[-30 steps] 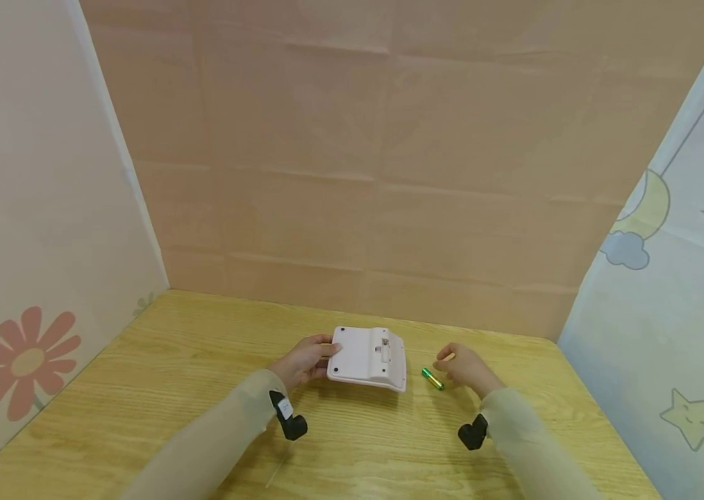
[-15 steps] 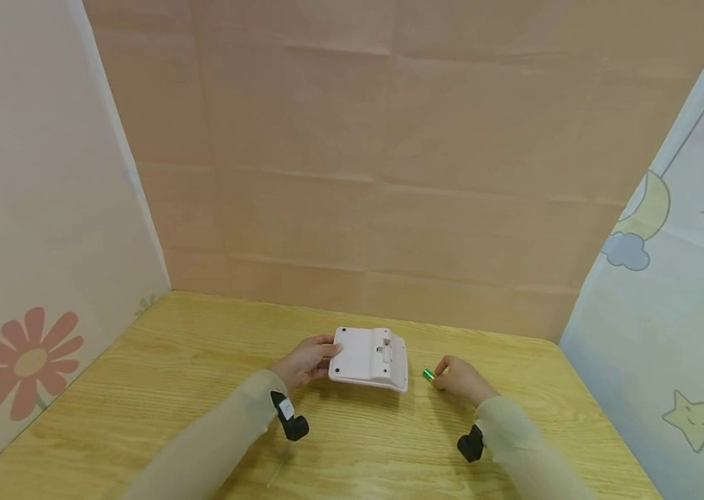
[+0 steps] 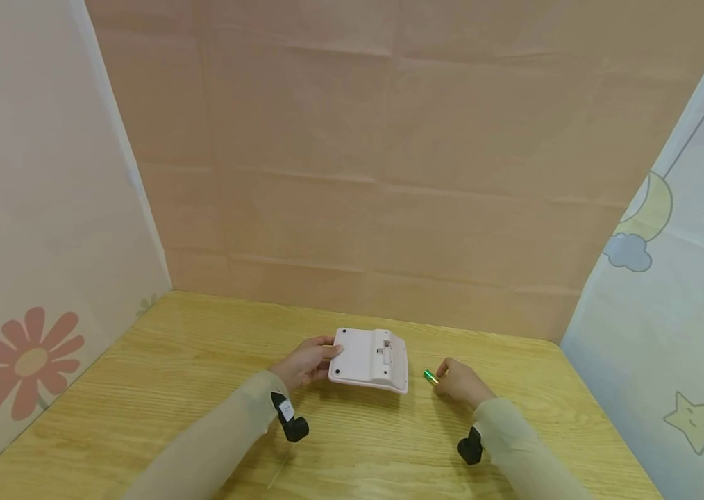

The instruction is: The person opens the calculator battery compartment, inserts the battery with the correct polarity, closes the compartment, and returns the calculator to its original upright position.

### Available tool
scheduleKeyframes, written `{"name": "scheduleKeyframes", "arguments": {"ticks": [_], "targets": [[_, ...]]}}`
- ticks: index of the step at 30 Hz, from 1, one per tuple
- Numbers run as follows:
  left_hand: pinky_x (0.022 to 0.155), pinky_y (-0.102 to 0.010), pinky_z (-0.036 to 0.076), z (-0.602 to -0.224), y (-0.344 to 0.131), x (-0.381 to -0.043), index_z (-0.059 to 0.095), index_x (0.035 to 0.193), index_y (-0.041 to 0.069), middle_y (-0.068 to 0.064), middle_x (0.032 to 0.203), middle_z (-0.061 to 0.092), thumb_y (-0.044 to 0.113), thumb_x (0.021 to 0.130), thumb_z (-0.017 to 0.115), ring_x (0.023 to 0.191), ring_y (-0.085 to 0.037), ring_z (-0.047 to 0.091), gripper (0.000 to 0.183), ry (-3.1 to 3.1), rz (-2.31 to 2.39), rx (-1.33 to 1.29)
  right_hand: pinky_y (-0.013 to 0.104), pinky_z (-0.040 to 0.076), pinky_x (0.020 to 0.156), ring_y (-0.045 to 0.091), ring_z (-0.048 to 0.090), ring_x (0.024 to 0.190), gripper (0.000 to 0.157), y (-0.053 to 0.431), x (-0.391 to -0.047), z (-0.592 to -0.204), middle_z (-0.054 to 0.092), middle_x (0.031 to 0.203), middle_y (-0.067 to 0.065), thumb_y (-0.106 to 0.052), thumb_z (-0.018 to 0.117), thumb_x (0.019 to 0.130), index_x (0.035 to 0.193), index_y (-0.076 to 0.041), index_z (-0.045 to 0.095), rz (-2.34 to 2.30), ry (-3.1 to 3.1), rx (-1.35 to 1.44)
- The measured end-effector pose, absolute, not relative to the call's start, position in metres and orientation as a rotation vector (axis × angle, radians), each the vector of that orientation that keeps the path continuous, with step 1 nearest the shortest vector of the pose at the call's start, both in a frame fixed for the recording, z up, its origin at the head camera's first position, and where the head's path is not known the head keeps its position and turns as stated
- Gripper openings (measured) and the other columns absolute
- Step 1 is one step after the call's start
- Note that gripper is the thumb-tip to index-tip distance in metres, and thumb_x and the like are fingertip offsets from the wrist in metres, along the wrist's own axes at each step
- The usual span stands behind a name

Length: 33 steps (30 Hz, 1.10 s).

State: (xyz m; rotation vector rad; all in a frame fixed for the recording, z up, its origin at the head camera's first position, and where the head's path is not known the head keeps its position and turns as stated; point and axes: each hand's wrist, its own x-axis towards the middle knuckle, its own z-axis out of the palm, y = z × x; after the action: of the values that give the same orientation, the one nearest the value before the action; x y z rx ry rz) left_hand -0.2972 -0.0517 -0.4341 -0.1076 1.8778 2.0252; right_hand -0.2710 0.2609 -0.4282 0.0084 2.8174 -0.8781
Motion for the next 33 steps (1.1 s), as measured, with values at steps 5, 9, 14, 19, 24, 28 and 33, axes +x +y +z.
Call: {"name": "scheduleKeyframes", "arguments": {"ticks": [5,9,14,19,24,28,33], "targets": [[0.069,-0.028,0.056,-0.436,-0.052,-0.298,0.051,0.130,0.003,-0.012,0.109,0.065,0.017,0.098,0.057,0.084,-0.018,0.064,0.035,1.885,2.019,-0.113,0.027,0.045,0.062,0.019,0.052,0.072,0.019,0.260,-0.272,-0.428,0.058,0.081,0.008,-0.002,0.070,0.079,0.091,0.000,0.056,-0.825,2.841,-0.016],[0.068,-0.028,0.056,-0.436,-0.053,-0.298,0.052,0.130,0.003,-0.012,0.108,0.065,0.017,0.098,0.057,0.083,-0.018,0.064,0.035,1.886,2.021,-0.115,0.026,0.045,0.062,0.018,0.052,0.072,0.016,0.259,-0.272,-0.428,0.057,0.080,0.007,-0.002,0.070,0.079,0.087,0.000,0.056,-0.822,2.842,-0.012],[0.068,-0.028,0.056,-0.436,-0.052,-0.299,0.052,0.129,0.003,-0.011,0.106,0.066,0.017,0.098,0.057,0.082,-0.018,0.065,0.034,1.892,2.022,-0.118,0.026,0.044,0.062,0.018,0.052,0.072,0.014,0.259,-0.270,-0.426,0.058,0.081,0.008,-0.003,0.070,0.081,0.086,0.001,0.057,-0.842,2.831,-0.012],[0.068,-0.028,0.056,-0.437,-0.053,-0.299,0.052,0.129,0.004,-0.011,0.107,0.066,0.016,0.098,0.057,0.082,-0.018,0.064,0.034,1.889,2.019,-0.126,0.028,0.046,0.064,0.018,0.053,0.074,0.012,0.260,-0.269,-0.424,0.059,0.084,0.008,-0.006,0.069,0.083,0.086,0.001,0.060,-0.795,2.846,-0.042],[0.068,-0.028,0.056,-0.438,-0.053,-0.299,0.051,0.130,0.003,-0.012,0.108,0.066,0.016,0.098,0.057,0.083,-0.018,0.064,0.035,1.887,2.026,-0.112,0.028,0.046,0.061,0.017,0.054,0.070,0.010,0.263,-0.272,-0.421,0.060,0.081,0.007,-0.006,0.068,0.085,0.085,-0.001,0.059,-0.822,2.849,-0.017],[0.068,-0.028,0.056,-0.437,-0.054,-0.300,0.051,0.130,0.003,-0.011,0.107,0.067,0.016,0.098,0.058,0.081,-0.017,0.065,0.036,1.885,2.030,-0.114,0.027,0.046,0.059,0.017,0.055,0.069,0.010,0.264,-0.273,-0.418,0.059,0.081,0.007,-0.005,0.066,0.086,0.086,-0.001,0.057,-0.895,2.834,0.002],[0.067,-0.028,0.056,-0.436,-0.054,-0.299,0.051,0.130,0.002,-0.011,0.105,0.068,0.015,0.097,0.058,0.079,-0.016,0.066,0.036,1.883,2.034,-0.113,0.028,0.045,0.060,0.018,0.053,0.070,0.007,0.264,-0.273,-0.414,0.058,0.081,0.009,-0.003,0.061,0.088,0.090,0.001,0.055,-0.978,2.820,0.010]]}}
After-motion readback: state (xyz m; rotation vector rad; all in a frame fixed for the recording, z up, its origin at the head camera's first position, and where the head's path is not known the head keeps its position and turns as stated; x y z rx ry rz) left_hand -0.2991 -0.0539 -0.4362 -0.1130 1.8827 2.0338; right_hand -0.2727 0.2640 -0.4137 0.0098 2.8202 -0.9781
